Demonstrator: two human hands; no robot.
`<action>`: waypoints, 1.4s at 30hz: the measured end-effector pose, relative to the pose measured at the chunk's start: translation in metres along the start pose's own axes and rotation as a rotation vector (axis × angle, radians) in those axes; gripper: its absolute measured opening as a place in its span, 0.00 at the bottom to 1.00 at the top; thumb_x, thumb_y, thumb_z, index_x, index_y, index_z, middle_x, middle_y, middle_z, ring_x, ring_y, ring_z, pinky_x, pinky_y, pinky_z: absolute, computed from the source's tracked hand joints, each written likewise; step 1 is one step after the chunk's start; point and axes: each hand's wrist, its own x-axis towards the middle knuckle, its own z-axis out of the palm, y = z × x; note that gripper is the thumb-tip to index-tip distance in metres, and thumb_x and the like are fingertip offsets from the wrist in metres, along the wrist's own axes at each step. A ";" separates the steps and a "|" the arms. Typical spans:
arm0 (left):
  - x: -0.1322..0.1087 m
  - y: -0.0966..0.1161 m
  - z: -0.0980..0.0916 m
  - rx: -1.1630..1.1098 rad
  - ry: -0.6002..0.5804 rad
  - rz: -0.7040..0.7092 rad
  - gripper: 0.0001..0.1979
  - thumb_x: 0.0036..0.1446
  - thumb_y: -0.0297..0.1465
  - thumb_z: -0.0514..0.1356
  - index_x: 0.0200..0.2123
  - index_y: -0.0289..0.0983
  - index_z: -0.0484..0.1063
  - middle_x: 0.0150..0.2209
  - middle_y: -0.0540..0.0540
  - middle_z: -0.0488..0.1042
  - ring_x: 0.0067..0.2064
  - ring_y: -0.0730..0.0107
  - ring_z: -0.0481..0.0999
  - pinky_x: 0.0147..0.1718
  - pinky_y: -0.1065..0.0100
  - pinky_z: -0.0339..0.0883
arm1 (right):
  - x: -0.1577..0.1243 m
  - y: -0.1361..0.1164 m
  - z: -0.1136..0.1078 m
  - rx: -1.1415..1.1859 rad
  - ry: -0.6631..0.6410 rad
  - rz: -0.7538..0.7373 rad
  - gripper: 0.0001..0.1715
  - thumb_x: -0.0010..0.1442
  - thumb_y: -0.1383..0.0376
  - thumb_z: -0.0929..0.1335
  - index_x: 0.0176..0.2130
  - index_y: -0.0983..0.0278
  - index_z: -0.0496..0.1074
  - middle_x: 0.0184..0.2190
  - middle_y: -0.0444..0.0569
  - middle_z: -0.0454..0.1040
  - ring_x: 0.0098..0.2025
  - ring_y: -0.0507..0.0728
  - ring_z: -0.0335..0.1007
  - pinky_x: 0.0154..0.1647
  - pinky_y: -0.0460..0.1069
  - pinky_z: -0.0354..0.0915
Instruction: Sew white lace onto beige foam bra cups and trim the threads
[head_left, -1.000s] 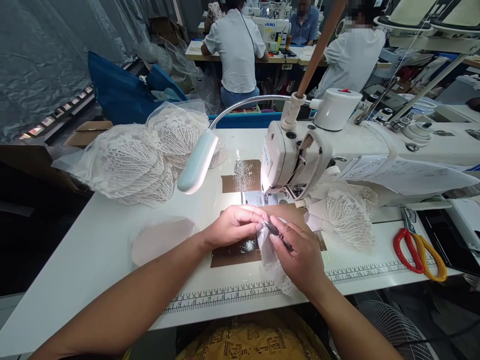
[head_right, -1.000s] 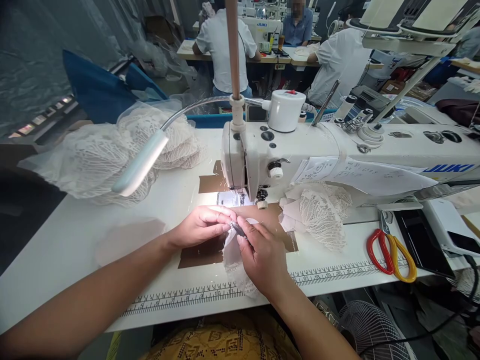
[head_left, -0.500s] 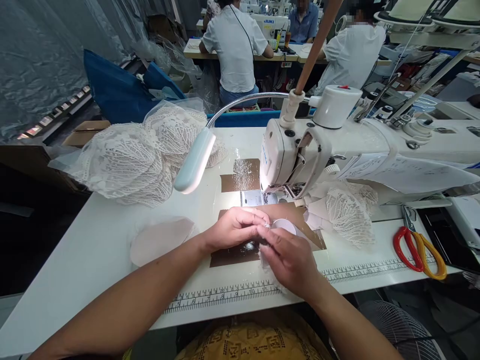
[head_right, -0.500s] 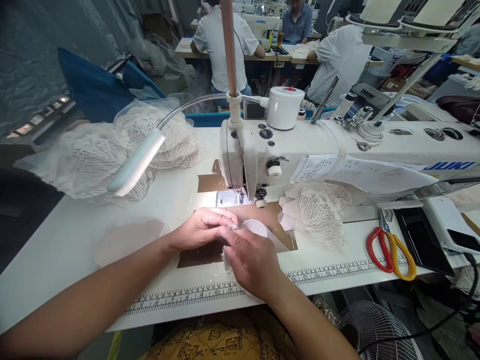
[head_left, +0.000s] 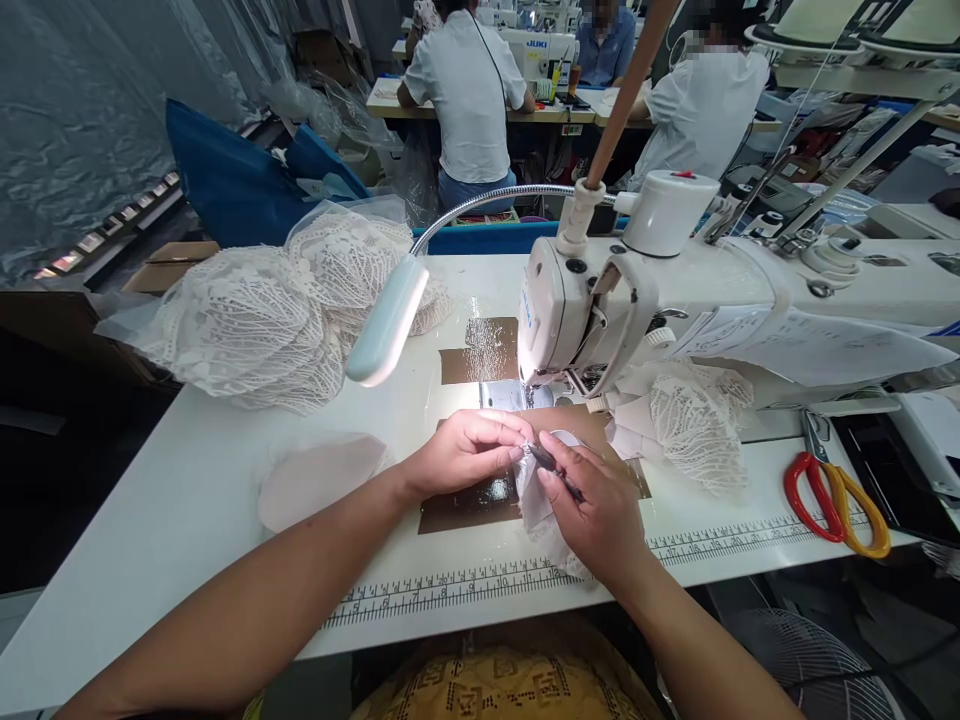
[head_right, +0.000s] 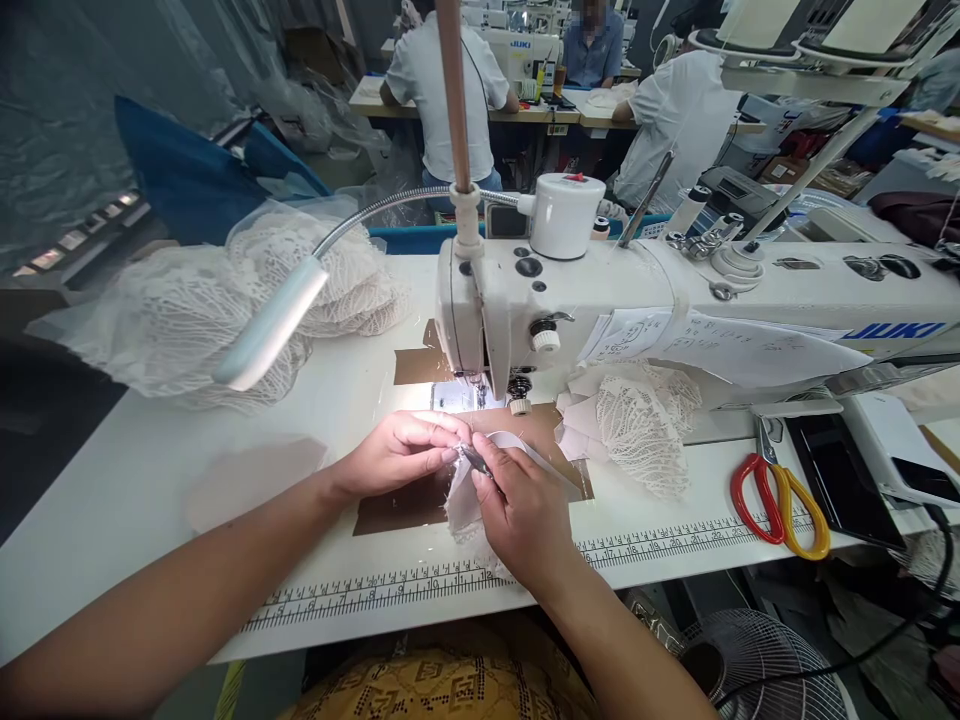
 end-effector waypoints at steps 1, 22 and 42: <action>0.000 0.000 0.000 0.006 -0.002 0.005 0.09 0.60 0.28 0.59 0.41 0.35 0.79 0.41 0.41 0.76 0.43 0.67 0.75 0.46 0.65 0.70 | 0.000 0.000 0.000 0.000 0.004 -0.002 0.19 0.63 0.67 0.64 0.53 0.64 0.70 0.36 0.50 0.79 0.37 0.55 0.75 0.37 0.49 0.72; 0.002 0.007 0.005 -0.015 -0.069 -0.011 0.10 0.60 0.27 0.58 0.41 0.34 0.79 0.41 0.40 0.75 0.42 0.66 0.75 0.44 0.65 0.71 | 0.002 -0.001 -0.004 0.233 -0.158 0.184 0.24 0.59 0.60 0.68 0.55 0.58 0.68 0.28 0.42 0.73 0.28 0.52 0.69 0.29 0.46 0.67; -0.002 0.007 0.014 -0.182 -0.008 -0.277 0.11 0.60 0.34 0.60 0.36 0.30 0.75 0.29 0.45 0.73 0.30 0.75 0.70 0.30 0.73 0.67 | 0.014 -0.005 -0.007 0.233 -0.150 0.370 0.13 0.63 0.60 0.63 0.30 0.62 0.72 0.27 0.42 0.75 0.28 0.51 0.67 0.28 0.44 0.59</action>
